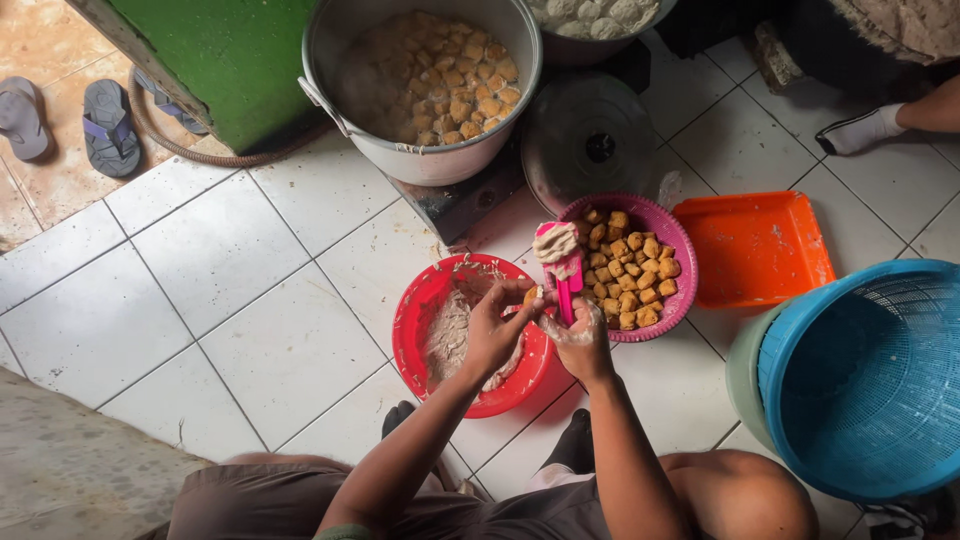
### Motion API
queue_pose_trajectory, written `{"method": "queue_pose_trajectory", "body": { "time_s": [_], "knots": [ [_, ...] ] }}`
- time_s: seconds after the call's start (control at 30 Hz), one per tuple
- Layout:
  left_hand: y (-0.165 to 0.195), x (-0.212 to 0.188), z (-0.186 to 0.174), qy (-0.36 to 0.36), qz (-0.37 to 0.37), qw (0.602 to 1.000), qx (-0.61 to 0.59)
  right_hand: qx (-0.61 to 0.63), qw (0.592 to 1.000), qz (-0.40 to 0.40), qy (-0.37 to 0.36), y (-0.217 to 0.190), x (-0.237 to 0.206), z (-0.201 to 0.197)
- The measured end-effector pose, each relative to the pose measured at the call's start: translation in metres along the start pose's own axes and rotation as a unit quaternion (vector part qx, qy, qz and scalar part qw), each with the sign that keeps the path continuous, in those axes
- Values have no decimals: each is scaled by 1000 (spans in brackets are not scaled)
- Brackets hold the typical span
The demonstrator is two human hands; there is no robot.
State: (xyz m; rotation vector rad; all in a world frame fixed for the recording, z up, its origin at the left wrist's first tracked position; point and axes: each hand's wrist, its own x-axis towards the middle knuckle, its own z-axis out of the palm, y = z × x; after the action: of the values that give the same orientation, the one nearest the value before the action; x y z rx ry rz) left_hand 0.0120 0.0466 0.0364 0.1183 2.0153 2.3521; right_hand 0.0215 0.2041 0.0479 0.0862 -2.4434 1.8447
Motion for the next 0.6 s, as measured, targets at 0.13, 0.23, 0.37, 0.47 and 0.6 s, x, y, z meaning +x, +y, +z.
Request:
{"method": "queue_pose_trajectory", "body": {
  "time_s": [0.13, 0.23, 0.37, 0.47, 0.6],
  "knots": [
    [-8, 0, 4, 25, -7, 998, 58, 8, 999, -22, 27, 13, -5, 2],
    [-18, -4, 10, 14, -30, 998, 51, -7, 996, -46, 72, 22, -8, 3],
    [-38, 2, 12, -22, -51, 973, -223, -34, 994, -40, 97, 35, -7, -5],
    [-49, 6, 7, -56, -142, 915, -374, 283, 954, 81, 53, 45, -6, -11],
    [-49, 6, -2, -135, -168, 935, -283, 336, 937, 85, 28, 52, -6, -15]
  ]
}}
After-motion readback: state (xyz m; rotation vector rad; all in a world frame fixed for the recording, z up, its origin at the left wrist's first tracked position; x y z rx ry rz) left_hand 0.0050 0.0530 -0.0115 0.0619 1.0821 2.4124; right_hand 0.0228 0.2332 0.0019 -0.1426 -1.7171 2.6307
